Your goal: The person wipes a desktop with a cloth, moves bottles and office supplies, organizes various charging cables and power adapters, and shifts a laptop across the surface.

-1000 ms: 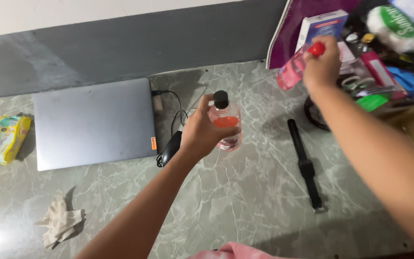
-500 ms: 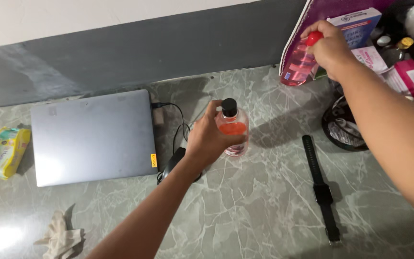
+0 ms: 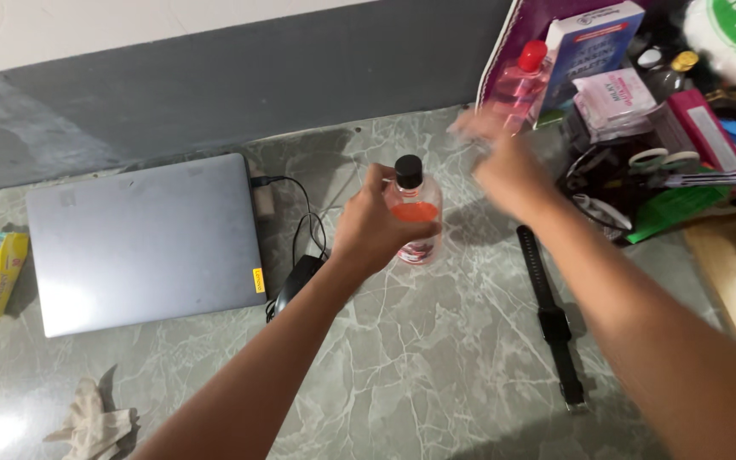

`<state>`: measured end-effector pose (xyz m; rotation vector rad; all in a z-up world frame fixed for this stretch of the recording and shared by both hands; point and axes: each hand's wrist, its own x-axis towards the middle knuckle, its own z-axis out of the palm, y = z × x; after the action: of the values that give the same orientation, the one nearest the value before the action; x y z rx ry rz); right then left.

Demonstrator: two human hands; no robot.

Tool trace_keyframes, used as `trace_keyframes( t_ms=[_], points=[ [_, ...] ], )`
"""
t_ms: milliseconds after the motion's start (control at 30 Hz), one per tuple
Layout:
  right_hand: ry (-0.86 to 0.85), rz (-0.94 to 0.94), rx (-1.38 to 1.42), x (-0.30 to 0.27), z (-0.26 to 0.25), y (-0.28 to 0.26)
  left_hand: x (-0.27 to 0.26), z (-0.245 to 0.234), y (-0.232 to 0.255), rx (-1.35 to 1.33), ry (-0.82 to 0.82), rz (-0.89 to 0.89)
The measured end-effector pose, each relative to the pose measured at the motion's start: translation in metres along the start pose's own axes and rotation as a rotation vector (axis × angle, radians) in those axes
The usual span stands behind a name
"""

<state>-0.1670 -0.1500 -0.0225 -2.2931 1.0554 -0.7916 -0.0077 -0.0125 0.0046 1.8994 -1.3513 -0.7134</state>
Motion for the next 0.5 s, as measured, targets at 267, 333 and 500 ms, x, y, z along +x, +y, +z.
trace_keyframes(
  t_ms=[267,333,500],
  points=[
    [-0.402,0.213,0.597,-0.042,-0.004,-0.037,0.007,0.011,0.017,-0.014,-0.085,0.001],
    [-0.312,0.212,0.746,-0.044,-0.001,-0.023,0.013,0.014,0.014,-0.053,-0.109,0.020],
    [0.128,0.153,0.320,-0.032,0.009,0.045,0.012,0.018,-0.003,-0.143,-0.123,0.198]
  ],
)
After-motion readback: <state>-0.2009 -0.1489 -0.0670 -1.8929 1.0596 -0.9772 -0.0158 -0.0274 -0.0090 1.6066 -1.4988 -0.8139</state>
